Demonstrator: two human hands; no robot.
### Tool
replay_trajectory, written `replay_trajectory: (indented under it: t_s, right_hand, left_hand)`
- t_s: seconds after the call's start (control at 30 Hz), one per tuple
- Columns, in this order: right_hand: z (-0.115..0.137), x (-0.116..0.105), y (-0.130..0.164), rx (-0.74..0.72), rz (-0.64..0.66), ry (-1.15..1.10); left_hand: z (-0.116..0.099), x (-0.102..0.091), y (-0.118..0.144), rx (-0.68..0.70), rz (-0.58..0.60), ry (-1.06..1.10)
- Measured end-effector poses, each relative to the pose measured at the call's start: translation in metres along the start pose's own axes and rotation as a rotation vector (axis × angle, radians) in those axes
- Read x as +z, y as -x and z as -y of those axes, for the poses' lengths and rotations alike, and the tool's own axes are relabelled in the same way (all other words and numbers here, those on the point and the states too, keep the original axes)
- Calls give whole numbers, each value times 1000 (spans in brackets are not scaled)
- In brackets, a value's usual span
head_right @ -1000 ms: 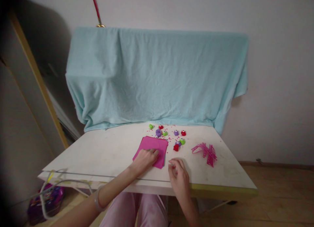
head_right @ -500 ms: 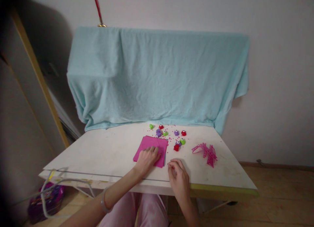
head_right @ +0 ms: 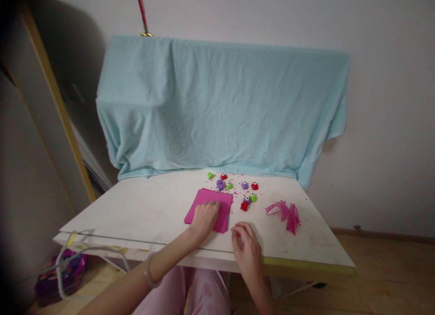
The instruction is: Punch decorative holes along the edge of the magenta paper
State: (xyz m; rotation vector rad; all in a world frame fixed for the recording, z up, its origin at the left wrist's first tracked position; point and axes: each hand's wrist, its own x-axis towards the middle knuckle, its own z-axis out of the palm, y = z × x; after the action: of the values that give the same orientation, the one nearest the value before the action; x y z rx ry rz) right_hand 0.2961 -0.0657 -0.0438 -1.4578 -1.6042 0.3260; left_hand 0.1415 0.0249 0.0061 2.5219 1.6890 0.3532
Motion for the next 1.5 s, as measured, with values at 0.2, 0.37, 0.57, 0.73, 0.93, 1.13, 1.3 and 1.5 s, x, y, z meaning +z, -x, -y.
replay_trajectory:
  t_s: [0.2,0.37,0.57,0.73,0.93,1.13,1.3,1.5]
  right_hand:
    - [12,-7,-1,106,-2,-311]
    - [40,-19,-2,284,146,-747]
    - [77,-42,-9,393,196,-507]
    - [91,-59,-9,367,202,-492]
    - [93,-59,-7,379,240,-548]
    - [89,-56,-8,401,251,-565]
    - [87,-54,-6,408,263,-543]
    - [86,-49,-4,408,308,-564]
  left_hand:
    - [4,-28,36,-65,119,1030]
    - [0,-48,72,-106,197,1511]
    - [1,-66,87,-99,145,1513]
    - [-3,-86,101,-119,178,1537]
    - [-3,-94,102,-119,131,1468]
    - [-1,-92,100,-139,13,1332]
    - [-2,-92,101,-109,-31,1322]
    - [0,-87,99,-84,-30,1264]
